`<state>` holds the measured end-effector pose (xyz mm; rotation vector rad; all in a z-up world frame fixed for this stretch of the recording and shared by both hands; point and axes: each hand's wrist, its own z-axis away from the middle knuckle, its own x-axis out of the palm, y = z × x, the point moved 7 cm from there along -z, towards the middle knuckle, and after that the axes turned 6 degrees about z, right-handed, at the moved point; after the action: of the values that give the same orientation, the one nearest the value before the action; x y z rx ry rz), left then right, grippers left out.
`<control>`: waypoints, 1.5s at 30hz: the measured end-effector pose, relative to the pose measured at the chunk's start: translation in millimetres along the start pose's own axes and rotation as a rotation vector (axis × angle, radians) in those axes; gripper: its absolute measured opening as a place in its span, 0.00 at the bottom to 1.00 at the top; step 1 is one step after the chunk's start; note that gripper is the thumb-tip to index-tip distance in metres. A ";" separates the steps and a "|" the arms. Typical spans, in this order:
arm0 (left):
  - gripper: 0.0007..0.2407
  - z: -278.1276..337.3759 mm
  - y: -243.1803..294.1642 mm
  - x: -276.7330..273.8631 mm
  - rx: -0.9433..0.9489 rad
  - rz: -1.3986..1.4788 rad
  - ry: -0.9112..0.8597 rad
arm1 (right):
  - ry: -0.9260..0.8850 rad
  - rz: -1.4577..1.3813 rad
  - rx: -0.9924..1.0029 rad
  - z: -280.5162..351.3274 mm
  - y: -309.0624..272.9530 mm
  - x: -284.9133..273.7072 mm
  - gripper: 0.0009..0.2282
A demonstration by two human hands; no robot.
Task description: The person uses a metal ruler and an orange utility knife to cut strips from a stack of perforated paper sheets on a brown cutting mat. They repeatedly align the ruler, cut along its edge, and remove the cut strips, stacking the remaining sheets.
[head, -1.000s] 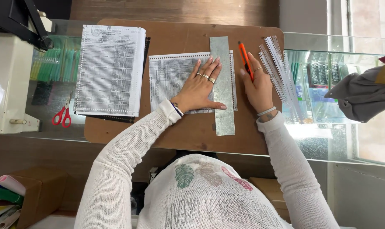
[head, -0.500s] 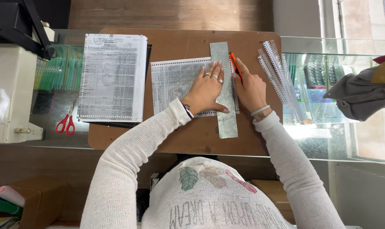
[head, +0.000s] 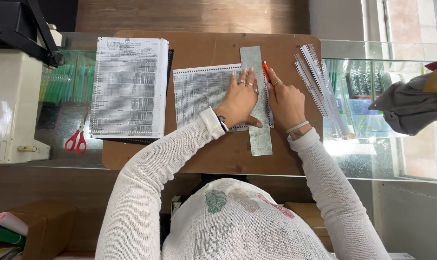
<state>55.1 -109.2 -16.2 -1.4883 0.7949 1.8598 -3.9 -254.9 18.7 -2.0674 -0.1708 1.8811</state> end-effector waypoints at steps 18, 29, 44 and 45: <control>0.75 3.8 5.3 -2.6 -0.043 -0.052 -0.100 | -0.275 -0.054 0.108 191.8 45.7 -64.3 0.24; 0.66 205.6 -26.8 -69.8 -0.061 0.837 0.402 | 0.061 -0.217 0.256 151.1 108.8 -1.8 0.15; 0.29 362.8 -74.4 24.7 0.194 0.786 0.440 | 0.305 0.373 0.166 143.5 157.2 48.4 0.18; 0.29 364.2 -76.1 27.3 0.195 0.812 0.482 | 0.352 0.448 0.114 146.3 147.5 46.1 0.18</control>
<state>-111.6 222.8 18.4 -1.6383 1.9832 1.8622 -162.8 -353.9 -82.6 -2.4577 0.5111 1.6538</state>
